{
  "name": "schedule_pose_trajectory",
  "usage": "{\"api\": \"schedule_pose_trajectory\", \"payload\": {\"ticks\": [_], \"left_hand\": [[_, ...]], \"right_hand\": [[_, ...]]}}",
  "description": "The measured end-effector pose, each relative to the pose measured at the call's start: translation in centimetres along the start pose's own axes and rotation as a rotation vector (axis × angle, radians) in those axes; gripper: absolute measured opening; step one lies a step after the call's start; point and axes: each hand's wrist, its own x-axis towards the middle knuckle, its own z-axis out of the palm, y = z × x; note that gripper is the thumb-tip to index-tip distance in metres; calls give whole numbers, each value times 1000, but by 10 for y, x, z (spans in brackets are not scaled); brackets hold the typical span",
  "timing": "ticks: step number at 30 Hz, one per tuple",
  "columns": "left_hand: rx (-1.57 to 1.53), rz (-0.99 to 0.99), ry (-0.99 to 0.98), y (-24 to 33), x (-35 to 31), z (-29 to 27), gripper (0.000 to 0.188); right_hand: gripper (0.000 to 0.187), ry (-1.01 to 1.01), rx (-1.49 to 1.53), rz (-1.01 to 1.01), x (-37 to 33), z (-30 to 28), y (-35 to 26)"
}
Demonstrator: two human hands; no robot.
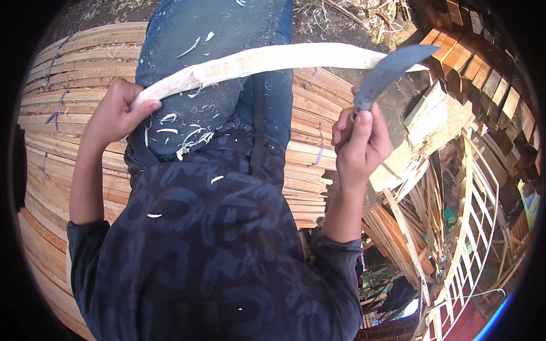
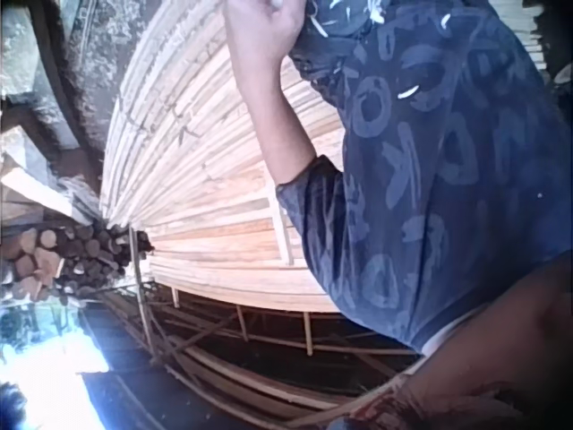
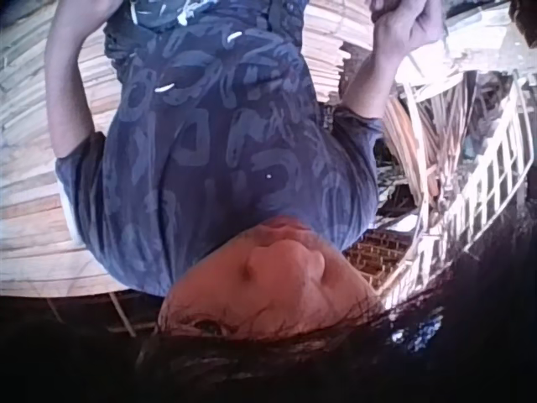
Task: The person sits on a stack of wooden planks and uses a curved knife to shave thin strips from a long, thin piece of wood held across their lap. They repeatedly draw the knife along the wood to remove shavings.
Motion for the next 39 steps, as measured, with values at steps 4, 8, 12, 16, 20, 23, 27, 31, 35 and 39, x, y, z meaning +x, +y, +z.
{"api": "schedule_pose_trajectory", "payload": {"ticks": [4, 8, 12, 16, 20, 23, 27, 31, 35, 39], "left_hand": [[10, -39, -12, 0, 0, -3, 45], [-8, -19, -24, 1, 2, -3, 45], [15, -28, -5, 2, 0, -1, 46], [-8, -46, -19, 2, 1, -1, 46], [25, -19, 8, 0, -1, -1, 46], [-24, -13, -20, 0, 2, 0, 46], [14, -25, -5, 0, -1, -2, 46], [17, -26, 9, 0, 0, -1, 46], [14, 5, 15, 1, -1, -1, 46], [27, -21, -12, 1, 1, -1, 45]], "right_hand": [[29, -324, -379, -102, -10, 8, 16], [27, 133, 174, 124, 7, 12, -7], [27, -323, -331, -86, -11, 11, 15], [25, 22, -44, 52, 1, 0, 10], [27, -84, -122, -4, -2, 2, 3], [27, 3, -11, 40, -2, 6, 8], [33, -149, -196, 26, -6, -2, 10], [29, -336, -285, 71, -12, 10, 12], [24, 21, 163, 164, 6, -2, -1], [33, -549, -401, -207, -11, 18, 18]]}}
